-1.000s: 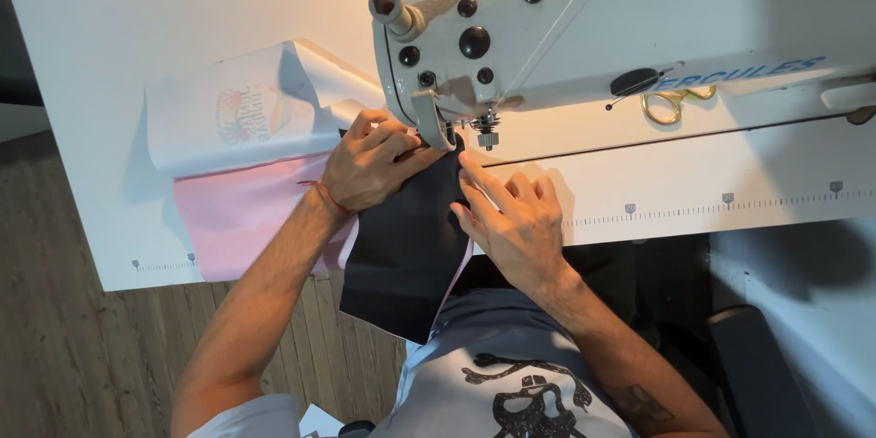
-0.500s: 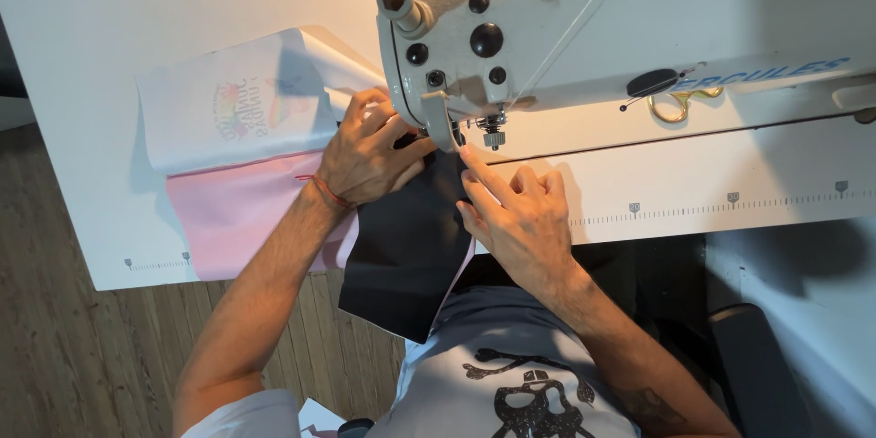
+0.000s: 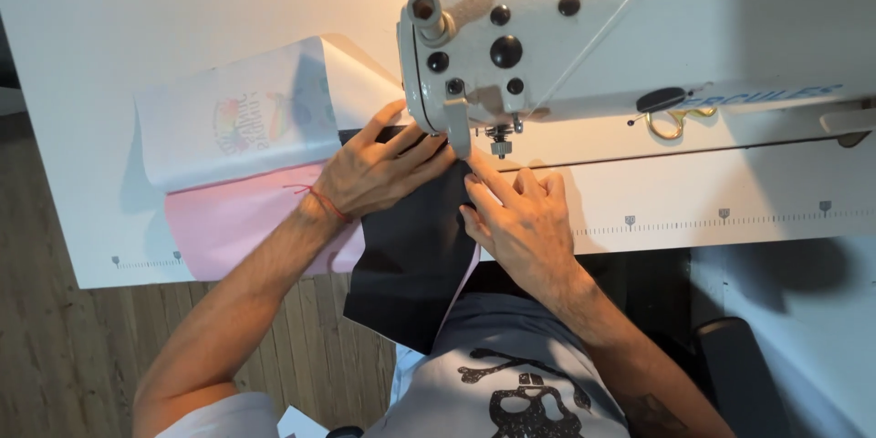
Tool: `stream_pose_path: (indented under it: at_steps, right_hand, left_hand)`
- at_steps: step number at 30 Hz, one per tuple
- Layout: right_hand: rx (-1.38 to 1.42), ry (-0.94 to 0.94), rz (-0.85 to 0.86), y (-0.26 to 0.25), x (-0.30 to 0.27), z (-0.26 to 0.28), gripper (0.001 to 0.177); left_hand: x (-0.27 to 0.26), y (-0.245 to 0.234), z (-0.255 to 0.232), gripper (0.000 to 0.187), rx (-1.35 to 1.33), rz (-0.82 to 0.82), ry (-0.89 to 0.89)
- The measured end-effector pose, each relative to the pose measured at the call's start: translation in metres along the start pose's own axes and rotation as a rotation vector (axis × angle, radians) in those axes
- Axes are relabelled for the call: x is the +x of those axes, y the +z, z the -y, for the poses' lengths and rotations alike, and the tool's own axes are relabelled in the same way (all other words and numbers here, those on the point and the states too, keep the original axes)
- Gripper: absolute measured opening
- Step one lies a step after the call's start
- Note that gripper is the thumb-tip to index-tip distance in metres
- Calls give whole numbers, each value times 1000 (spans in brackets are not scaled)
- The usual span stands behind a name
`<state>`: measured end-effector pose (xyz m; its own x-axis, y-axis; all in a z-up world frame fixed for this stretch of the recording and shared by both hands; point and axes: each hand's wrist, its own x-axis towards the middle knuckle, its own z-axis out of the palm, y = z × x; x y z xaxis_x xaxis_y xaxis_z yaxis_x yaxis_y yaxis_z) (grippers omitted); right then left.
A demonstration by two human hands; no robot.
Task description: Sewing and cutting material components using an industrial sewing machine and scissors to assemble a product.
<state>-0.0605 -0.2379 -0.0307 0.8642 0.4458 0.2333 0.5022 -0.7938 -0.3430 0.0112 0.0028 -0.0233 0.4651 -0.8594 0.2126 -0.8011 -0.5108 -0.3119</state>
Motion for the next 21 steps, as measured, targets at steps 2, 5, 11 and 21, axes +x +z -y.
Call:
stream_pose_path:
  at_steps: [2,5,11,21]
  right_hand:
    - [-2,-10,13,5,-4,-2,32]
    - [10,18,31,2,0,1,31]
    - [-1,23,45,3,1,2,33]
    - [-17,38,-6,11,11,12,36]
  left_hand:
    - [0,3,0,26,-62,24,-25]
    - [-3,3,0,28,-131,39,-70]
    - [-6,26,3,26,-371,-44,-160]
    - [-14,50,26,14,-362,-88,-112]
